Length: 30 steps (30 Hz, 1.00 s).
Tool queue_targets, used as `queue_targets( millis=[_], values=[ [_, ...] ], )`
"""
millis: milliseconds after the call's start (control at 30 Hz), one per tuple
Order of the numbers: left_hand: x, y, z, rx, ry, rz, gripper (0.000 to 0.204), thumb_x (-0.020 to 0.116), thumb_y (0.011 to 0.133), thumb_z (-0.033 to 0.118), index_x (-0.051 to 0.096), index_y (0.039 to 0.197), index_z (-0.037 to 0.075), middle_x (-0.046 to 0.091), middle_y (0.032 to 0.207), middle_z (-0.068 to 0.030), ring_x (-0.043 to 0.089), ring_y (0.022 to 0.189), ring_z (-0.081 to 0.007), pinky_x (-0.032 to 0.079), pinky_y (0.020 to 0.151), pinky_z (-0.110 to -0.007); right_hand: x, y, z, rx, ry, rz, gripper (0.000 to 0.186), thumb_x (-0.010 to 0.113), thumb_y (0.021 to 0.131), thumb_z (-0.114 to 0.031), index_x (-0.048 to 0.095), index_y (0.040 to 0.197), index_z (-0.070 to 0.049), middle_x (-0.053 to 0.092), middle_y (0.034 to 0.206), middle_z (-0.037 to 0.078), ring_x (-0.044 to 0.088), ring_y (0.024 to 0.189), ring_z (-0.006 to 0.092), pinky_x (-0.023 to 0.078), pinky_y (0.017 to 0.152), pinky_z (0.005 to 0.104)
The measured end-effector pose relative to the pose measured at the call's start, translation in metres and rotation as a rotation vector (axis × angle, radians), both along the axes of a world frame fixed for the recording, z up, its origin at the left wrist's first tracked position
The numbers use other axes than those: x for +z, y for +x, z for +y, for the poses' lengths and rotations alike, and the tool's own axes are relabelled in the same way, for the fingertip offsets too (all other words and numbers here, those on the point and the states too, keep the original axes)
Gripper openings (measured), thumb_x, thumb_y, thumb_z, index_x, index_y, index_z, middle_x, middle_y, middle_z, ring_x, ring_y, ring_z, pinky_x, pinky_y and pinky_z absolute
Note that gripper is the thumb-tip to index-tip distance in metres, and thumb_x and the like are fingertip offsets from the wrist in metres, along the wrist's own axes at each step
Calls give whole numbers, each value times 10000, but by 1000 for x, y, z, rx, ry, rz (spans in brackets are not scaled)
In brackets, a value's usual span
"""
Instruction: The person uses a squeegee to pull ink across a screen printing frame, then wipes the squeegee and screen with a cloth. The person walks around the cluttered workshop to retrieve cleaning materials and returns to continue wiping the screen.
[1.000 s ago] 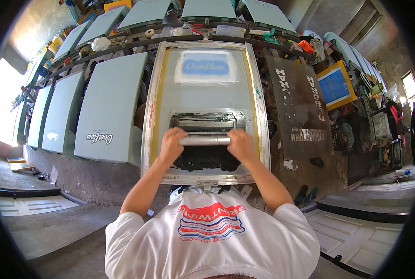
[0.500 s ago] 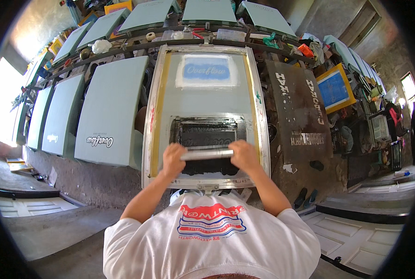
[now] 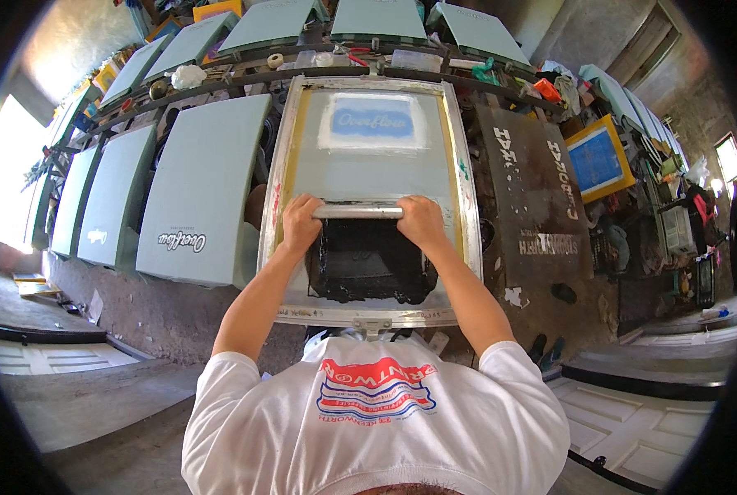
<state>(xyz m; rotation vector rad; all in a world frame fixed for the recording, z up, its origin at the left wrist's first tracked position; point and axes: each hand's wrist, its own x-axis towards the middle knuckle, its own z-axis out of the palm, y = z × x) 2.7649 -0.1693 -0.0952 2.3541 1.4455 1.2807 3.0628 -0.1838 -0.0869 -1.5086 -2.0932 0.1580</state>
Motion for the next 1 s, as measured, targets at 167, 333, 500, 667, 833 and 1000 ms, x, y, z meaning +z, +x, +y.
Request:
queue_targets(
  millis=[167,333,500,667,833,1000],
  values=[
    [-9,-10,9,45,-31,10,305,578,615,-73,691,883,18,656,901,-141,618,901,-389,502,805,-473,-10,-7,24,48,-19,26,102,686,665,-69,635,746,-34,648,781,160,657,823,399,544,733,516],
    [-14,-20,-77,-32,31,-8,294,591,573,-42,664,852,15,628,869,-153,602,837,-380,494,752,-477,-3,-1,-18,238,-124,-59,158,671,641,-24,657,797,-47,673,827,145,669,867,370,557,752,474],
    [-4,-18,-168,-159,-73,85,392,630,531,-3,659,922,9,624,926,-140,585,808,-350,494,729,-455,8,7,-122,279,-103,39,314,710,613,-4,673,923,-33,695,960,133,681,935,342,570,800,441],
    [10,-17,-198,-260,-175,142,490,698,534,40,660,1022,17,625,996,-135,591,860,-344,497,754,-450,3,-1,-192,166,51,27,408,762,609,-27,666,1005,-6,691,1076,124,663,1045,320,556,886,423],
    [18,-14,-191,-239,-208,194,451,714,534,48,689,984,27,629,956,-115,605,857,-334,496,753,-449,5,0,-190,140,-52,4,433,768,596,-32,674,1018,-1,694,1107,130,664,1064,322,551,903,427],
    [21,-9,-175,-193,-185,130,373,698,538,28,704,911,30,635,905,-90,613,847,-317,503,738,-445,16,4,-172,121,-116,62,335,725,615,-21,678,946,-25,717,1018,115,691,983,315,564,849,416]
  ],
)
